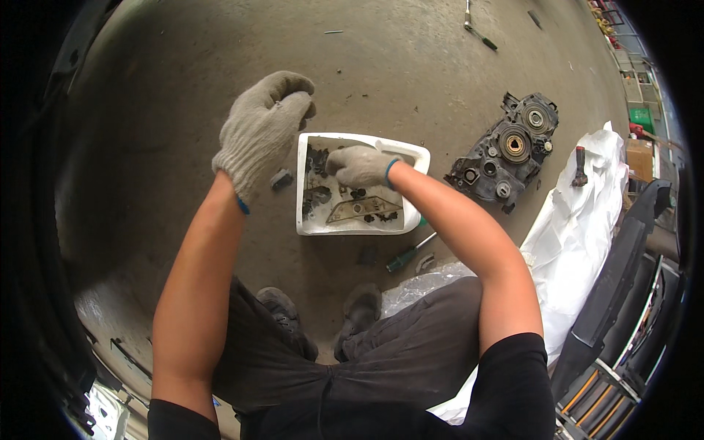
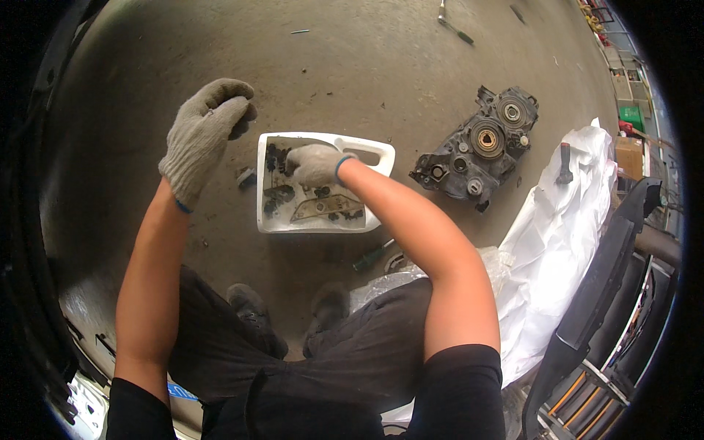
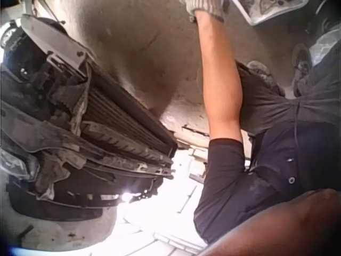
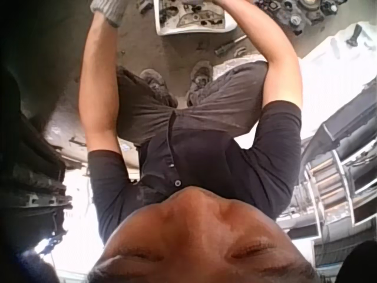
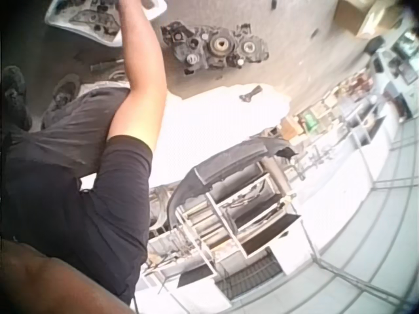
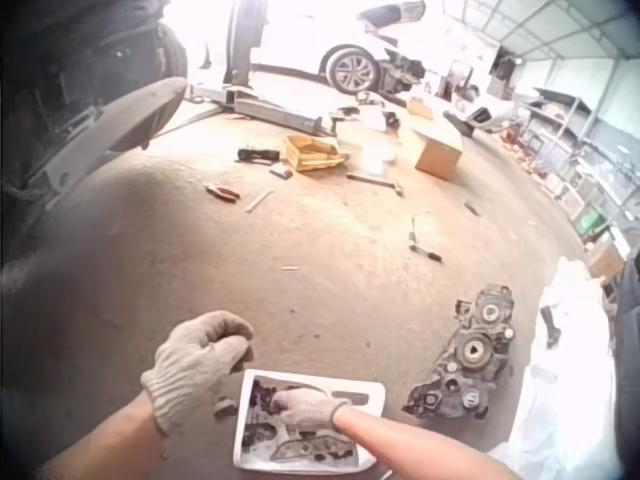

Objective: The person works on the front of a car with the hood open, repeatedly handling the bumper area and fasteners. They remove a plastic cover, sort small parts from a container, and reattach components to the front bumper.

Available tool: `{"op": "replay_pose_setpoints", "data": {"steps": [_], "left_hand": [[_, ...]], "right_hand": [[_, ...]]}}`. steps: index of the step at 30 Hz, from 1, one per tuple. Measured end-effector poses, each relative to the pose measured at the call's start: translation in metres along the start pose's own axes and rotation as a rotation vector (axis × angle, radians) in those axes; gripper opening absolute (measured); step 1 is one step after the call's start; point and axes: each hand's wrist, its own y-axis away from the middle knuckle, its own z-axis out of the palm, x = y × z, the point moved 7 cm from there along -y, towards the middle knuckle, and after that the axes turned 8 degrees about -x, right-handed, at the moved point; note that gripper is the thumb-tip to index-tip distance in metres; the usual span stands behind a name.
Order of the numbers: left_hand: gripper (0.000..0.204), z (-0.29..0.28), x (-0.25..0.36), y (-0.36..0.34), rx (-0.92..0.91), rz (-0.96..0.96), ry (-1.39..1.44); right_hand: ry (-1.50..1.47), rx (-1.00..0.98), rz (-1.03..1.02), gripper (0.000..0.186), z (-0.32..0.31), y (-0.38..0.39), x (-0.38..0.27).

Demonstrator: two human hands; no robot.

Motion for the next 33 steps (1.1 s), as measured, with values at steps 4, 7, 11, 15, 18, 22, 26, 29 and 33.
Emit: {"op": "replay_pose_setpoints", "data": {"steps": [4,7,11,15,18,22,26,29,33], "left_hand": [[0.024,-0.001,0.004,0.004,0.001,0.006,0.020],[0.024,-0.004,0.001,0.004,-0.009,0.032,0.054],[0.024,-0.001,0.000,0.002,-0.027,0.038,0.027],[0.024,-0.002,0.004,0.004,-0.021,0.051,0.016],[0.024,0.000,0.005,0.004,-0.022,0.033,-0.009],[0.024,0.000,0.004,0.002,-0.020,0.027,-0.020],[0.023,-0.007,0.003,0.007,0.007,0.023,-0.017],[0.023,-0.006,0.004,0.006,-0.005,0.028,-0.020],[0.024,-0.006,0.000,0.003,-0.002,0.018,-0.027]], "right_hand": [[0.255,0.027,-0.018,0.041,0.031,-0.016,-0.001],[0.305,0.018,-0.062,0.041,0.047,-0.012,-0.015],[0.506,0.009,-0.035,0.032,0.070,-0.014,-0.012],[0.513,-0.003,0.005,0.026,0.071,-0.015,-0.003],[0.508,-0.044,-0.008,0.028,0.066,-0.010,0.003],[0.441,-0.184,0.171,0.027,0.061,-0.014,0.020],[0.490,0.033,0.215,0.026,0.026,-0.009,0.011],[0.366,0.224,0.182,0.031,0.016,-0.011,0.016],[0.274,0.147,0.178,0.042,0.020,-0.018,0.023]]}}
